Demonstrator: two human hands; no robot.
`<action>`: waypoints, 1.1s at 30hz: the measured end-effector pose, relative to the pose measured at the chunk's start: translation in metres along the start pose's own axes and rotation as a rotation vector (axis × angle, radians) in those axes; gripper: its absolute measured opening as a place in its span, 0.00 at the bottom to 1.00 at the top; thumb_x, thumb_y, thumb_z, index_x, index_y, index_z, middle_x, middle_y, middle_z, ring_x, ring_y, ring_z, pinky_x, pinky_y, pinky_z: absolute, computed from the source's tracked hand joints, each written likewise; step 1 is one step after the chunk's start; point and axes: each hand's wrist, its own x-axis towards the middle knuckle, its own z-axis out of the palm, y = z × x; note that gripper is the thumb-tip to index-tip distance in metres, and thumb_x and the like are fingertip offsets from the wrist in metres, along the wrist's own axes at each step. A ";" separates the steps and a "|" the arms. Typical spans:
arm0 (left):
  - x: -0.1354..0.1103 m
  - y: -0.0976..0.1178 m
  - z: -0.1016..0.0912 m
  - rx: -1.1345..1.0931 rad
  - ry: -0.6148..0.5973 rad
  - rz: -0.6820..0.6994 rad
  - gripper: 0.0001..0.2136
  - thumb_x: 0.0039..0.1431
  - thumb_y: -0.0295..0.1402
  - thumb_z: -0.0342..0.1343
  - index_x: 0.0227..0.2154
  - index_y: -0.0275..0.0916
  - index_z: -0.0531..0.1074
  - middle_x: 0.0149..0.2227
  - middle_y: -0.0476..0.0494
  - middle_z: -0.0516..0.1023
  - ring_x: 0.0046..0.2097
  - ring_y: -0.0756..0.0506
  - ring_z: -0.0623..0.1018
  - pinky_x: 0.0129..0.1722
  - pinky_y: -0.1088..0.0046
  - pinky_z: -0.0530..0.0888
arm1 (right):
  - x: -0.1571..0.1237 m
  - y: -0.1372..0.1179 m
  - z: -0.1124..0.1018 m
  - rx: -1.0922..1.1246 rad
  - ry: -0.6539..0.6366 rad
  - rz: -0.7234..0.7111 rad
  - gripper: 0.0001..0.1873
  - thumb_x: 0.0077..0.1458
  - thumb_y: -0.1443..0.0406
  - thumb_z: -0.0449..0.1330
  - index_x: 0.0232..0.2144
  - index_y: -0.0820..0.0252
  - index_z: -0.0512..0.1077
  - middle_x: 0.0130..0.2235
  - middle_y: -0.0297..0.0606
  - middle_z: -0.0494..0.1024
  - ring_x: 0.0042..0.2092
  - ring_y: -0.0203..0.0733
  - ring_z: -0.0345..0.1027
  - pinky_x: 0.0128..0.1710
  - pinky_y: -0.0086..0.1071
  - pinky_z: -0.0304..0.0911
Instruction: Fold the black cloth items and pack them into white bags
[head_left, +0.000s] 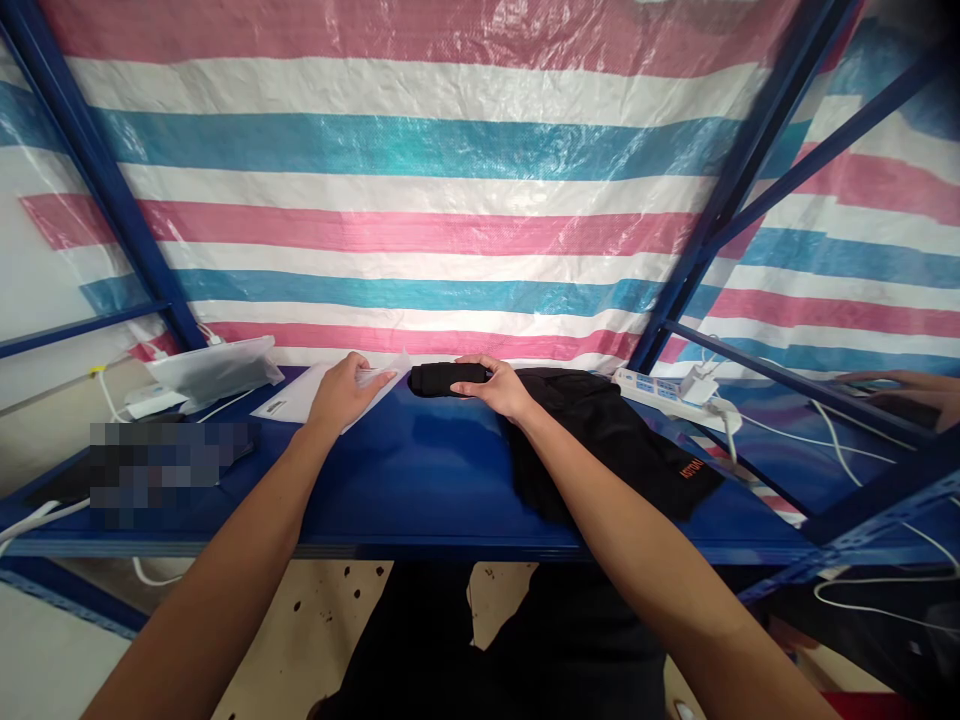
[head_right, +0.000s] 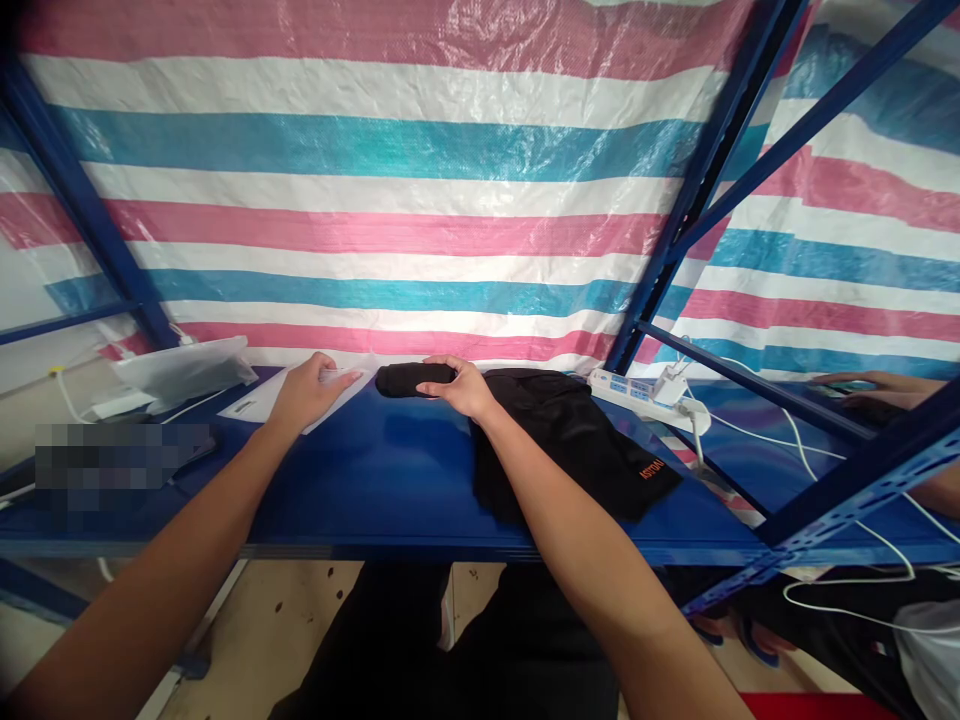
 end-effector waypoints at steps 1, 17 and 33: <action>-0.001 0.002 0.000 -0.038 -0.011 0.011 0.23 0.68 0.61 0.55 0.40 0.44 0.68 0.40 0.42 0.81 0.42 0.37 0.79 0.40 0.64 0.70 | 0.000 0.000 0.000 -0.010 0.005 -0.006 0.32 0.45 0.57 0.81 0.52 0.56 0.82 0.54 0.41 0.85 0.47 0.47 0.82 0.55 0.44 0.76; 0.002 -0.006 0.007 -0.301 -0.042 -0.045 0.07 0.69 0.36 0.45 0.46 0.45 0.64 0.36 0.48 0.73 0.37 0.41 0.75 0.42 0.63 0.70 | 0.005 0.006 -0.005 0.111 0.060 0.062 0.34 0.42 0.57 0.83 0.52 0.56 0.82 0.45 0.40 0.86 0.40 0.46 0.83 0.45 0.42 0.81; -0.005 0.007 0.015 -0.230 -0.160 0.204 0.27 0.59 0.29 0.53 0.62 0.40 0.75 0.65 0.36 0.72 0.65 0.34 0.75 0.64 0.55 0.75 | -0.003 -0.010 0.003 0.172 0.042 -0.064 0.36 0.46 0.52 0.81 0.56 0.53 0.80 0.52 0.39 0.85 0.50 0.48 0.81 0.53 0.41 0.78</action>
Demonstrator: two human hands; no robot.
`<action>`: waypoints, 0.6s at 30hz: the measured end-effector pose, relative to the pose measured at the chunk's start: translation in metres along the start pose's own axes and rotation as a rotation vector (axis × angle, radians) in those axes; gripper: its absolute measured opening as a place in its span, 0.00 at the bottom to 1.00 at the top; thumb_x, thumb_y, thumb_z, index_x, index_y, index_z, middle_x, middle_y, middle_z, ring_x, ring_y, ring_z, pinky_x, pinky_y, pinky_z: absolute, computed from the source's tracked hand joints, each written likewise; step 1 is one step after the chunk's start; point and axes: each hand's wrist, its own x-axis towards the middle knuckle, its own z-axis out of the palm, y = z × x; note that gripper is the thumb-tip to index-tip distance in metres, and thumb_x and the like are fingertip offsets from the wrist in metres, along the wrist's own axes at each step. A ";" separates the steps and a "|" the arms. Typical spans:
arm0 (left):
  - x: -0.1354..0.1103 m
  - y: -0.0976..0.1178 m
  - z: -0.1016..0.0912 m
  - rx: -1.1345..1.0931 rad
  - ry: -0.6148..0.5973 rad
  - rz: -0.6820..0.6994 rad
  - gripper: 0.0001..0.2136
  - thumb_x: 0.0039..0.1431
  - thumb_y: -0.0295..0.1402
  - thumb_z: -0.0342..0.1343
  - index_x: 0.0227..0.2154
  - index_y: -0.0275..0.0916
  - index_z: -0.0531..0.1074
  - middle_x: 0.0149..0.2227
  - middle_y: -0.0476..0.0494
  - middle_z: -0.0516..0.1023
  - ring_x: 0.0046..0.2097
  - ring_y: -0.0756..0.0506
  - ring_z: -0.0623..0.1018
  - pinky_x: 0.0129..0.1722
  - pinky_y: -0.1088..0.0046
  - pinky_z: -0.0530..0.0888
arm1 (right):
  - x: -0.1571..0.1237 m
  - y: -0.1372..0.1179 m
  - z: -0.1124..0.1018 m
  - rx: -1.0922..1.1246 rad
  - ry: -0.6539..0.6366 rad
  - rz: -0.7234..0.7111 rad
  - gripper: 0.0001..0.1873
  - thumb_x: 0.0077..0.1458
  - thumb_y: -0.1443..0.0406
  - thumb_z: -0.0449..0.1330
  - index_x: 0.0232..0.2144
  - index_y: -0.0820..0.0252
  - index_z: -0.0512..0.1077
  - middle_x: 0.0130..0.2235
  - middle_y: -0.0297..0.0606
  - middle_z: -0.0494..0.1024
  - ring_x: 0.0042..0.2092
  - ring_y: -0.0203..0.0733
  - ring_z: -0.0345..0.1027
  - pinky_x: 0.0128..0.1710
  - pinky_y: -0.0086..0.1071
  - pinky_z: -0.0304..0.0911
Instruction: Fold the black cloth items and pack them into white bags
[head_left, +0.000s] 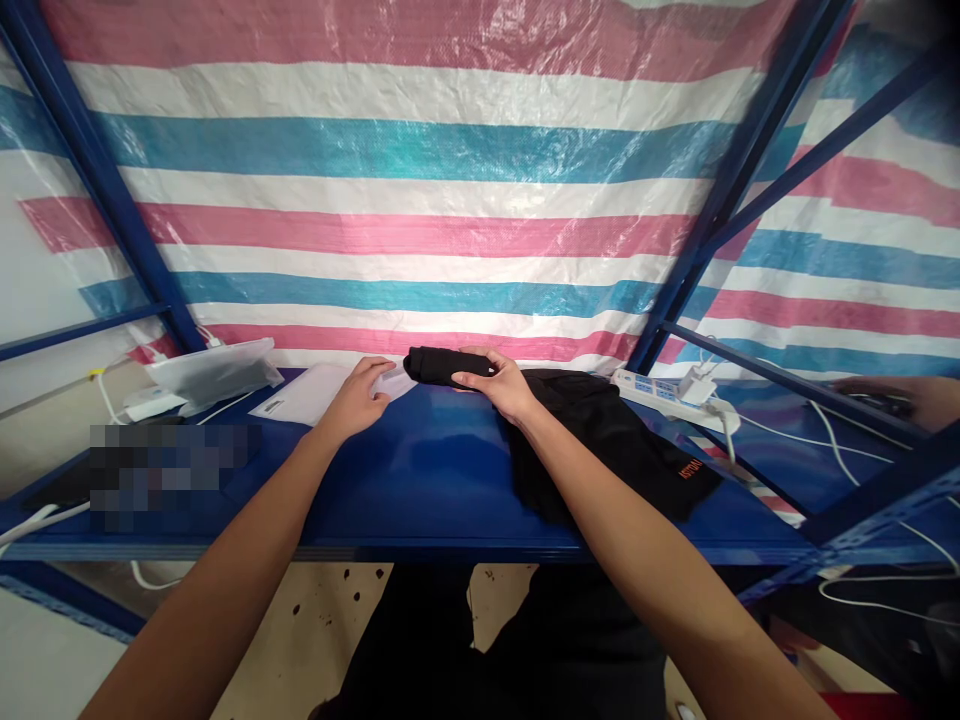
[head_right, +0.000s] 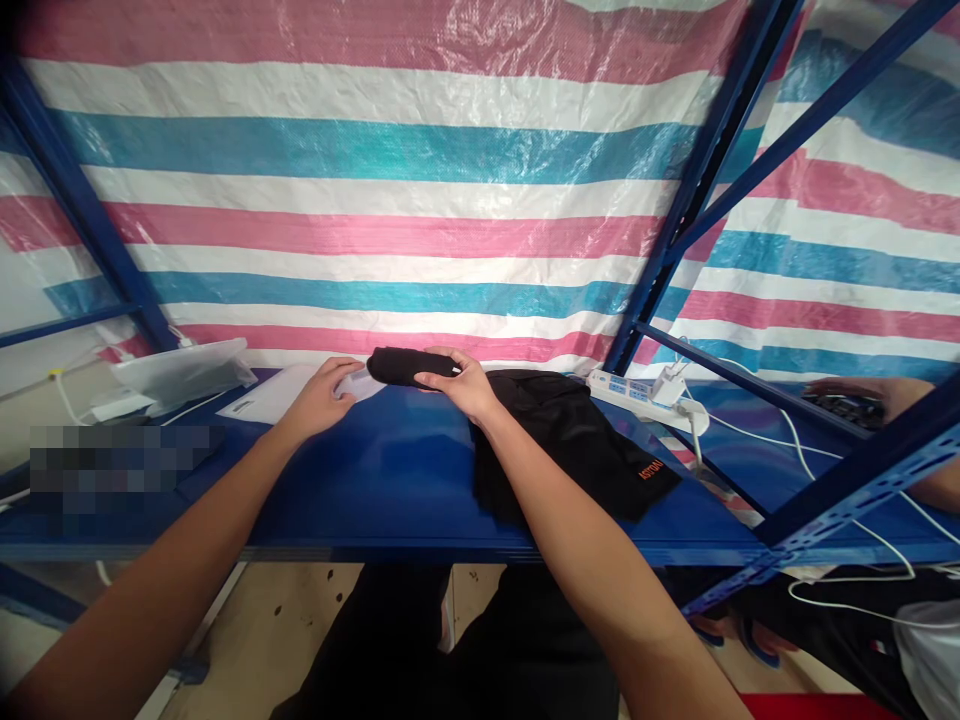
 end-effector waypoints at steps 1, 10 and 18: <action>-0.001 0.003 0.003 -0.011 -0.003 0.013 0.28 0.58 0.29 0.54 0.64 0.40 0.73 0.67 0.35 0.70 0.66 0.34 0.74 0.65 0.56 0.75 | -0.002 -0.002 0.003 -0.032 -0.027 -0.017 0.34 0.47 0.52 0.80 0.55 0.53 0.81 0.54 0.39 0.85 0.51 0.48 0.81 0.55 0.42 0.77; -0.003 0.015 0.016 -0.029 -0.034 0.107 0.33 0.57 0.24 0.57 0.67 0.40 0.67 0.68 0.34 0.66 0.68 0.35 0.73 0.68 0.57 0.74 | -0.011 -0.013 0.011 -0.587 -0.167 -0.544 0.22 0.61 0.67 0.72 0.58 0.52 0.80 0.59 0.44 0.78 0.60 0.52 0.75 0.64 0.47 0.71; -0.005 0.031 0.021 -0.026 -0.005 0.166 0.35 0.58 0.23 0.55 0.70 0.42 0.67 0.68 0.35 0.68 0.69 0.36 0.72 0.68 0.57 0.75 | -0.025 -0.027 0.023 -1.178 -0.331 -0.664 0.25 0.69 0.75 0.59 0.62 0.48 0.77 0.66 0.44 0.74 0.62 0.57 0.66 0.47 0.44 0.77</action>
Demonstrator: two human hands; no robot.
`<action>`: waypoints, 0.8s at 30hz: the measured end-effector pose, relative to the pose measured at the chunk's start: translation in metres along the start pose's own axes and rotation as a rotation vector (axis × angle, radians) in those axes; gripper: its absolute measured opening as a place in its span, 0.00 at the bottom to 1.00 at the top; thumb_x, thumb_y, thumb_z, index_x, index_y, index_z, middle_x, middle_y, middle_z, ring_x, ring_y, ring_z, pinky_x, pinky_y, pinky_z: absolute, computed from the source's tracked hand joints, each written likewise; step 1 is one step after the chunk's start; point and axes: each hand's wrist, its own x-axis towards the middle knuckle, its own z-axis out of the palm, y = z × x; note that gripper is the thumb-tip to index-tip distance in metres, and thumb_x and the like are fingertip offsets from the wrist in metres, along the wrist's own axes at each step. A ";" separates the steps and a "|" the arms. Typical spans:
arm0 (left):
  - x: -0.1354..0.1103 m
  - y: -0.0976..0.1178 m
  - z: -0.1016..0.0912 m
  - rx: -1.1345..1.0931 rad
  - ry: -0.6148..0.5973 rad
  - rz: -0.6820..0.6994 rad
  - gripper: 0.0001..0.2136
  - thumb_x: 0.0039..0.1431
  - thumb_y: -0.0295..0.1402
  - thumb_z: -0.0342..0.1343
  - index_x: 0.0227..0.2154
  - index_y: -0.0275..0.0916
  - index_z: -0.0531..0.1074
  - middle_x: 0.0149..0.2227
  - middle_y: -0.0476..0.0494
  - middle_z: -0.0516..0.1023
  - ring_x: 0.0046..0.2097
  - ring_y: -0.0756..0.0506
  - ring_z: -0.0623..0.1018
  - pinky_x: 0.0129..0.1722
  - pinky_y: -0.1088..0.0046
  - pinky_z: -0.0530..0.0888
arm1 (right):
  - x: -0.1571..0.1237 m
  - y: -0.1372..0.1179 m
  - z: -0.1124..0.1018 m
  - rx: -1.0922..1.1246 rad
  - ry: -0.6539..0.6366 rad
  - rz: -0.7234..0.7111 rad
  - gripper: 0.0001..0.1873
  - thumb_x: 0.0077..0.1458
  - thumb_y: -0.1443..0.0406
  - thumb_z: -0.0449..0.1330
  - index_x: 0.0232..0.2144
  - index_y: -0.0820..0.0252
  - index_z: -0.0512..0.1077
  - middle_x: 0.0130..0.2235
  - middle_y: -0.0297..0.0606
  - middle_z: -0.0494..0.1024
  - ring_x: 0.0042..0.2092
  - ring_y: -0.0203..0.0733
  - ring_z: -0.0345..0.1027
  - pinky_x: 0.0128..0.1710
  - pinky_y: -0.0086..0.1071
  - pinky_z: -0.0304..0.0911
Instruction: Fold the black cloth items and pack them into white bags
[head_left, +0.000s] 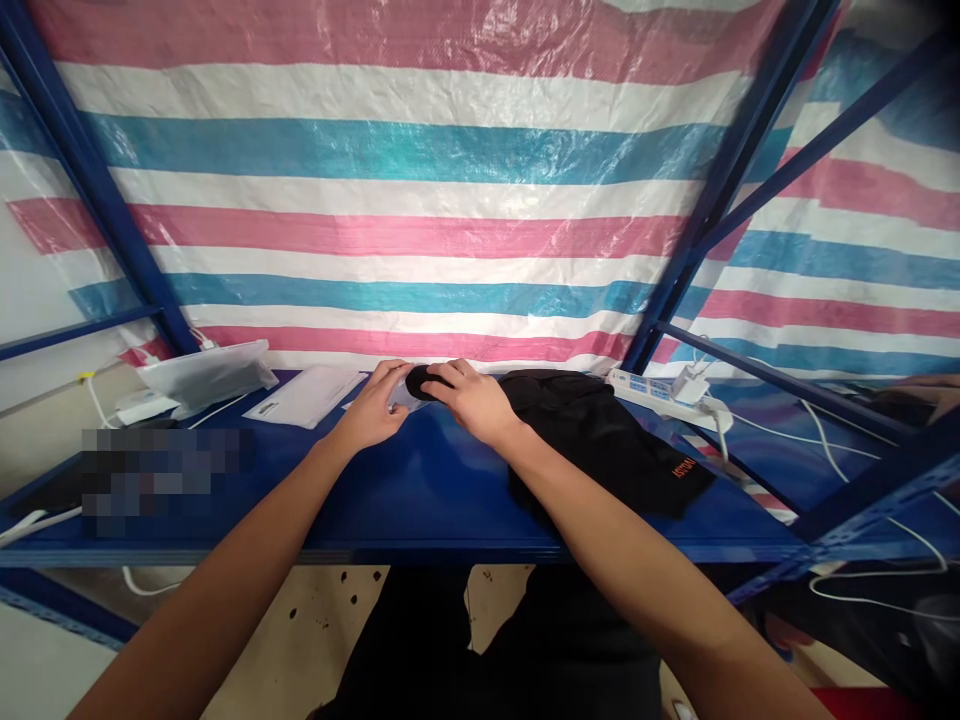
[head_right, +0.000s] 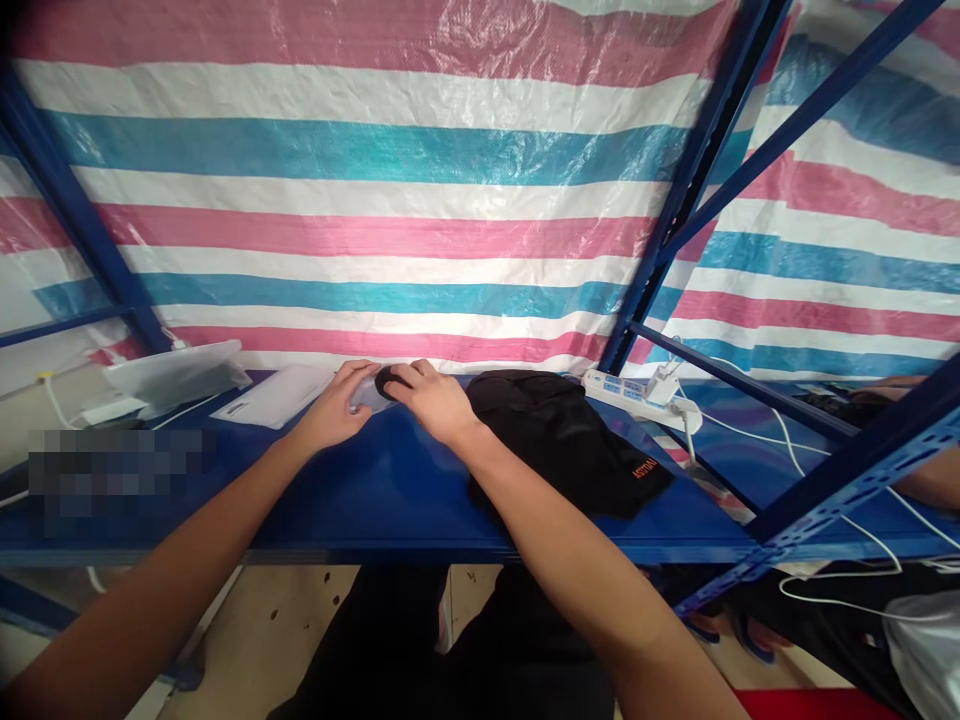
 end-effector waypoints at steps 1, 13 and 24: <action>0.000 0.002 0.001 -0.005 -0.005 0.013 0.34 0.59 0.24 0.55 0.70 0.42 0.67 0.68 0.35 0.68 0.70 0.35 0.72 0.69 0.56 0.74 | 0.001 -0.003 0.000 -0.030 -0.019 -0.039 0.24 0.70 0.74 0.58 0.61 0.48 0.77 0.65 0.44 0.75 0.62 0.57 0.66 0.45 0.43 0.77; -0.002 -0.001 -0.017 -0.113 -0.173 -0.026 0.46 0.54 0.54 0.74 0.73 0.48 0.67 0.76 0.37 0.64 0.76 0.29 0.65 0.76 0.45 0.63 | -0.004 0.004 0.007 0.180 0.062 0.032 0.30 0.64 0.74 0.66 0.65 0.50 0.71 0.65 0.46 0.74 0.63 0.57 0.70 0.56 0.48 0.75; -0.001 0.005 -0.009 -0.123 -0.082 -0.067 0.35 0.53 0.43 0.72 0.64 0.45 0.74 0.61 0.40 0.82 0.60 0.32 0.82 0.61 0.54 0.78 | 0.004 -0.005 0.020 0.589 0.239 0.151 0.26 0.59 0.63 0.76 0.57 0.53 0.75 0.53 0.45 0.76 0.56 0.54 0.74 0.59 0.48 0.72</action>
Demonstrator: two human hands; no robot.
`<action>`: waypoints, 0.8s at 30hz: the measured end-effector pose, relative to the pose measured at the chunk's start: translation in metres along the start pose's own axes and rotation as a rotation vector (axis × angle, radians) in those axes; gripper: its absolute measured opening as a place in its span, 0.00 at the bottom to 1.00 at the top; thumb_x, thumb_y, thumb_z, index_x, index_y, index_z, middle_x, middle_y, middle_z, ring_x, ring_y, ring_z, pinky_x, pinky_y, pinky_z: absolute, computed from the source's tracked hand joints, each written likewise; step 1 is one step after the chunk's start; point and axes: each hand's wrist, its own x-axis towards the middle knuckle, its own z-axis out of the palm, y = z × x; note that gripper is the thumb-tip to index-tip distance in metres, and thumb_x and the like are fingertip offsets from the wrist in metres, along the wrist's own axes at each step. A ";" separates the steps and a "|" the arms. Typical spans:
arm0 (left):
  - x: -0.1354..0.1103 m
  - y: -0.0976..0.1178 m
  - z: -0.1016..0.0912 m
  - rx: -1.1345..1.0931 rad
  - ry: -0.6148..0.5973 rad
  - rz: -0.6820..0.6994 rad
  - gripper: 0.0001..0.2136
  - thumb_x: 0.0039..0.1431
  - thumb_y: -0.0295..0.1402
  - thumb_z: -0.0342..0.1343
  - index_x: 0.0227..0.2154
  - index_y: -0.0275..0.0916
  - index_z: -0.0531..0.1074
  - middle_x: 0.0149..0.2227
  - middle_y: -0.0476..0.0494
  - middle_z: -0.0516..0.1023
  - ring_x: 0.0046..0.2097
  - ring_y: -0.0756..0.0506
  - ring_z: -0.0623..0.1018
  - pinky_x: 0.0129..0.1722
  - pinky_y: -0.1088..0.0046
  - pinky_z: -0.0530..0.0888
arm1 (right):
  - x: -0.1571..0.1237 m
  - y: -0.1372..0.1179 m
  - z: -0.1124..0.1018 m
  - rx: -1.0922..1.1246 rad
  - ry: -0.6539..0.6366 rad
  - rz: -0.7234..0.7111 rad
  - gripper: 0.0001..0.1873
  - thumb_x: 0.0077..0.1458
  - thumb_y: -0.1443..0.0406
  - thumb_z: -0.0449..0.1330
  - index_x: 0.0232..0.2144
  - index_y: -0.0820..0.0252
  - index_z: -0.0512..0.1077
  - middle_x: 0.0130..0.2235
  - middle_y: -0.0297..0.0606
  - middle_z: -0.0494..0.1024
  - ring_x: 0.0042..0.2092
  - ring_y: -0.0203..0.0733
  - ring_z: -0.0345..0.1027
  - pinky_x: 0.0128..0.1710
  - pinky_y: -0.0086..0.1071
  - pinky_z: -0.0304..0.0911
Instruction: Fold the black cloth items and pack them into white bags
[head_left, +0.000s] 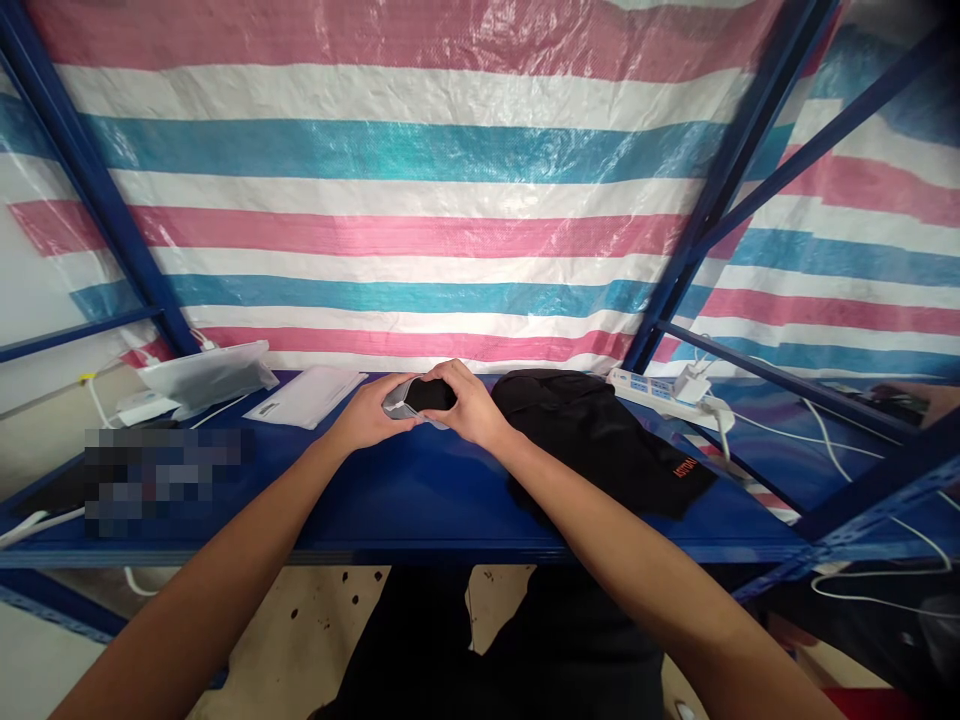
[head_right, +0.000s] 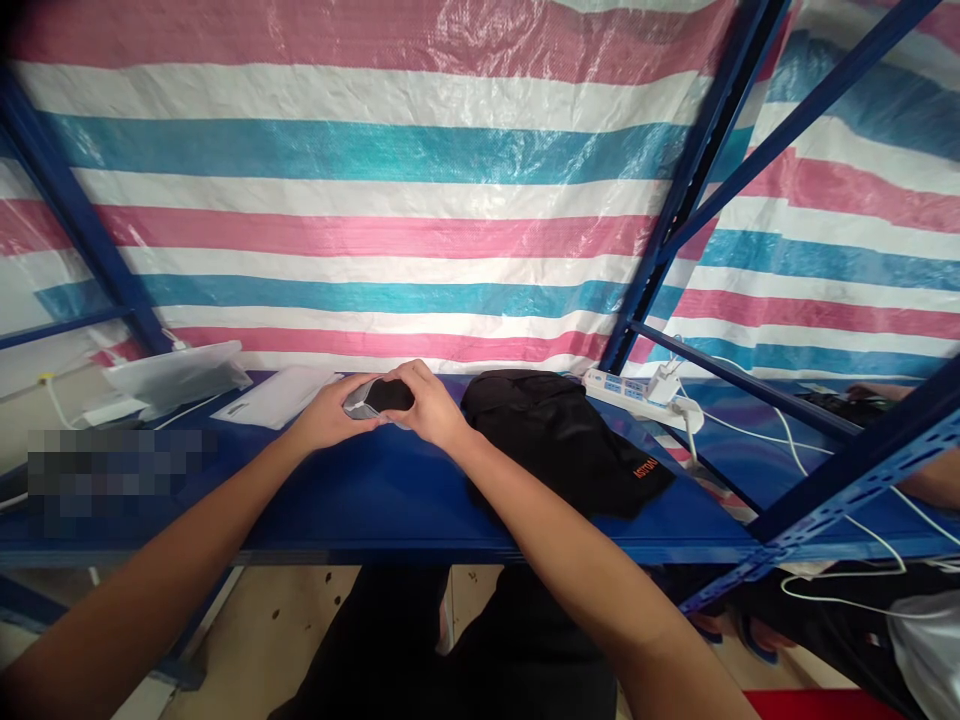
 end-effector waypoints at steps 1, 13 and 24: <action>0.000 -0.001 0.000 0.024 0.008 -0.004 0.34 0.52 0.42 0.71 0.64 0.45 0.75 0.60 0.40 0.83 0.59 0.32 0.82 0.60 0.54 0.79 | 0.000 0.002 0.000 -0.005 -0.021 -0.002 0.27 0.59 0.63 0.75 0.58 0.53 0.75 0.54 0.45 0.75 0.56 0.54 0.73 0.59 0.48 0.72; 0.001 0.003 -0.011 -0.066 0.030 -0.001 0.31 0.54 0.47 0.73 0.61 0.45 0.78 0.60 0.40 0.84 0.59 0.33 0.83 0.61 0.54 0.79 | 0.000 0.008 -0.008 0.039 -0.055 0.090 0.25 0.58 0.73 0.70 0.56 0.53 0.79 0.52 0.41 0.79 0.49 0.47 0.77 0.52 0.41 0.74; 0.002 -0.003 -0.007 -0.086 0.034 0.128 0.21 0.66 0.50 0.67 0.56 0.47 0.85 0.58 0.43 0.85 0.61 0.35 0.83 0.67 0.52 0.77 | -0.003 0.005 0.000 -0.382 -0.190 0.027 0.14 0.62 0.75 0.64 0.49 0.61 0.76 0.54 0.49 0.76 0.51 0.53 0.72 0.52 0.45 0.72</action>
